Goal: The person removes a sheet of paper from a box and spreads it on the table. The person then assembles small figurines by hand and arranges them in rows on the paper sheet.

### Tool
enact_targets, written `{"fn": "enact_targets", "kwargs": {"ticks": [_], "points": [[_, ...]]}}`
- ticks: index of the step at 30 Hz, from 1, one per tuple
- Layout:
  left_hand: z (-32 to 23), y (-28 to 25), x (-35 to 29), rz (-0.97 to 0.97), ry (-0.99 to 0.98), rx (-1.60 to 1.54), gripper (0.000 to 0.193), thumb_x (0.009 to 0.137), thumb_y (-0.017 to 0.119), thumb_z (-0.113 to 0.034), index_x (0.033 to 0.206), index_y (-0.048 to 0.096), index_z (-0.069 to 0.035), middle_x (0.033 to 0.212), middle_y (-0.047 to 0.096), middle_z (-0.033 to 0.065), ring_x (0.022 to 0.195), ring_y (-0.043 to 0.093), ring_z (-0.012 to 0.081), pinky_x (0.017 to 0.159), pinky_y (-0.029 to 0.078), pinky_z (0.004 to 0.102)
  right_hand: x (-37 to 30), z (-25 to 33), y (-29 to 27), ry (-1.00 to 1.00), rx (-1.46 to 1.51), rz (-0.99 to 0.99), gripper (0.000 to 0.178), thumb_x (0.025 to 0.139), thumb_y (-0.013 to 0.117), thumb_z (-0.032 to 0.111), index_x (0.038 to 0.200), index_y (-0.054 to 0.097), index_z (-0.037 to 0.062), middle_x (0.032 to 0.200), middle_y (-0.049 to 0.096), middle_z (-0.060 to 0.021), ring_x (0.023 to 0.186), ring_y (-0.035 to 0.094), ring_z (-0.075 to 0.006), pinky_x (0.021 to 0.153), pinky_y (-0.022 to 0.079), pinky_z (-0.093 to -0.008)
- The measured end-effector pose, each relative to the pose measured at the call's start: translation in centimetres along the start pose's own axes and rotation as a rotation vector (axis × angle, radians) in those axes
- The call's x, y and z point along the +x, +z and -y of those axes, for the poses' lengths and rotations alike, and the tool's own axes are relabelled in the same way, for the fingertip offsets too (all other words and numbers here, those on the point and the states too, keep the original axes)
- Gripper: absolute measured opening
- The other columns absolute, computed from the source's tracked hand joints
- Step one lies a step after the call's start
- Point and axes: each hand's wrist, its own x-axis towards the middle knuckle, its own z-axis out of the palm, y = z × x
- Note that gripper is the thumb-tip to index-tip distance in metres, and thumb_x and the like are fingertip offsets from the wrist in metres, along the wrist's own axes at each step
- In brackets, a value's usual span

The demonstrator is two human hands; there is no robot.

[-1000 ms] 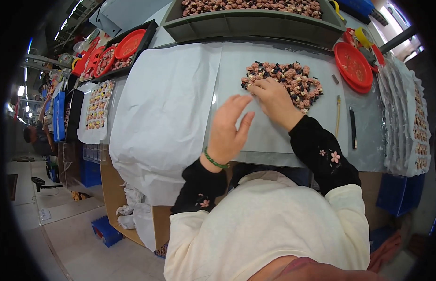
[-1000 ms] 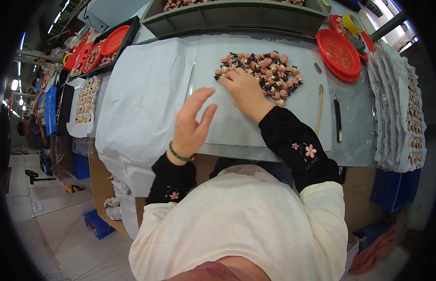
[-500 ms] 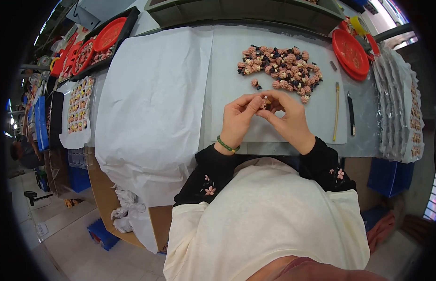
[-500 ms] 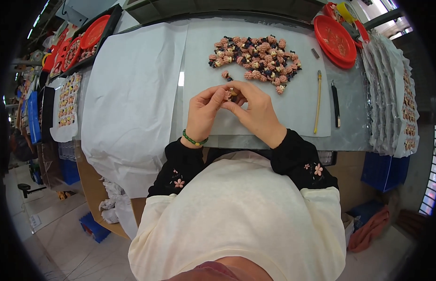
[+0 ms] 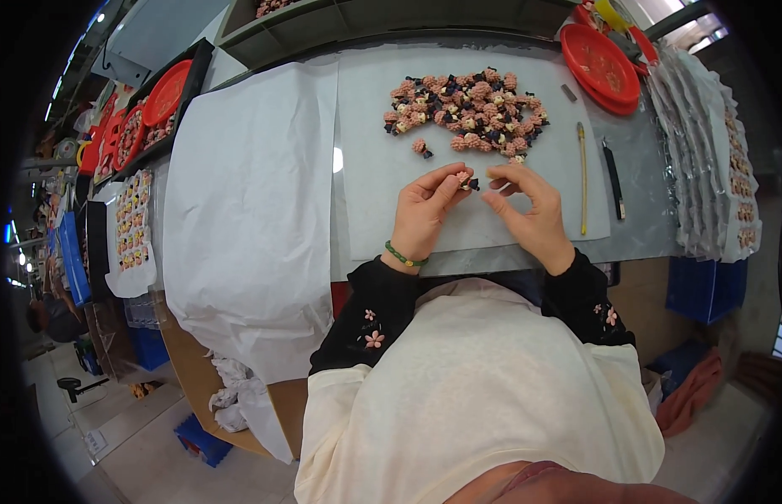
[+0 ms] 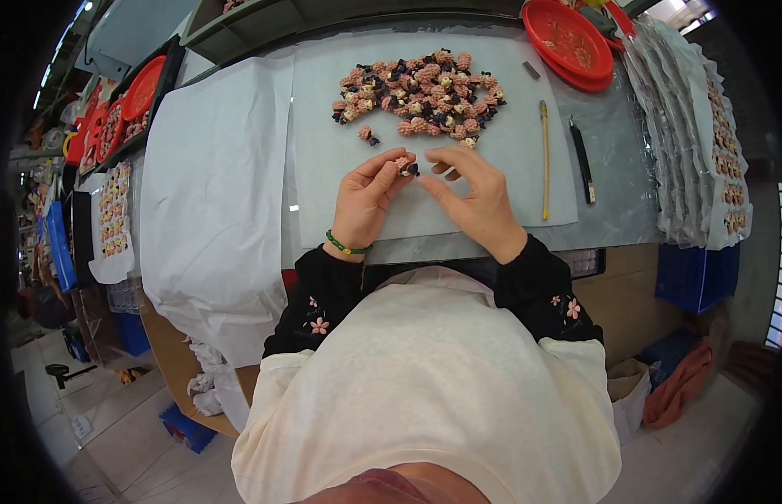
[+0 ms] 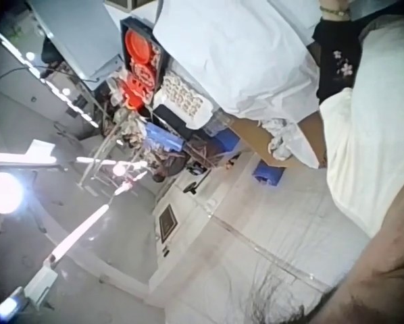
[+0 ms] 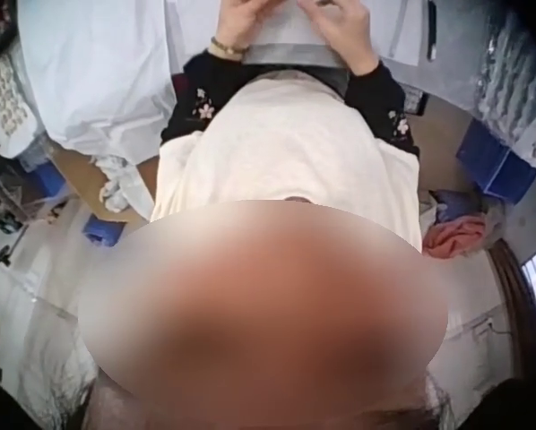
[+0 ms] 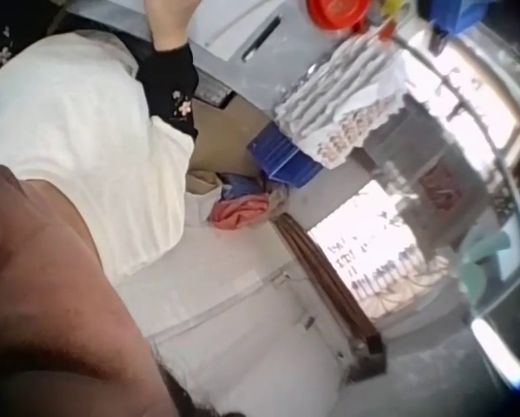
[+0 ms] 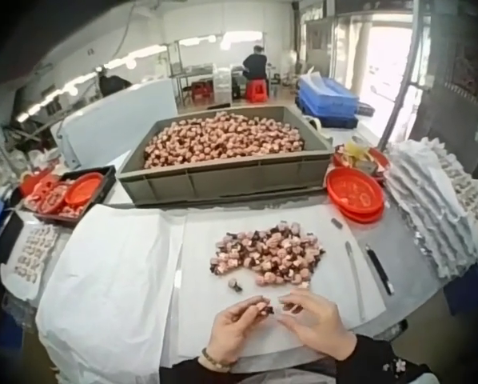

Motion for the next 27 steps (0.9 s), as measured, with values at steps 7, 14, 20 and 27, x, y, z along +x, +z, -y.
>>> {"fn": "enact_targets", "kwargs": {"ticks": [7,14,20,27], "points": [[0.4,0.0,0.6,-0.009,-0.036,0.001,0.025,0.088,0.048,-0.009,0.11,0.051,0.003,0.103,0.058,0.011,0.096,0.055,0.0151,0.084,0.045,0.0256,-1.0,-6.1,-9.2,0.105,-0.658,-0.402,0.025,0.077,0.058,0.006,0.102,0.058,0.0046,0.101,0.057,-0.0133,0.094,0.054,-0.0249,0.082,0.041,-0.0318],[0.5,-0.1,0.5,-0.02,-0.029,-0.018,0.026,0.088,0.048,-0.008,0.112,0.049,0.004,0.107,0.056,0.0107,0.097,0.055,0.0158,0.086,0.043,0.0261,-3.8,-12.1,-13.8,0.342,-0.843,-0.322,0.03,0.079,0.056,0.009,0.109,0.056,0.0075,0.101,0.057,-0.0155,0.095,0.053,-0.0287,0.08,0.041,-0.0331],[0.6,-0.1,0.5,0.002,-0.025,-0.003,0.028,0.088,0.047,-0.008,0.113,0.047,0.004,0.106,0.056,0.0105,0.097,0.054,0.0165,0.088,0.043,0.0268,-3.7,-13.0,-14.6,0.203,-0.929,-0.426,0.03,0.084,0.05,0.01,0.113,0.053,0.0078,0.089,0.06,-0.0131,0.074,0.056,-0.0226,0.067,0.044,-0.0295],[0.5,-0.1,0.5,0.024,-0.043,0.003,0.025,0.087,0.05,-0.008,0.109,0.049,0.002,0.103,0.057,0.009,0.092,0.056,0.0149,0.081,0.045,0.0256,-1.1,-3.4,-8.8,0.265,-0.384,-0.494,0.027,0.09,0.044,0.016,0.114,0.053,0.0067,0.078,0.057,-0.0062,0.063,0.049,-0.0078,0.058,0.041,-0.0211]]}}
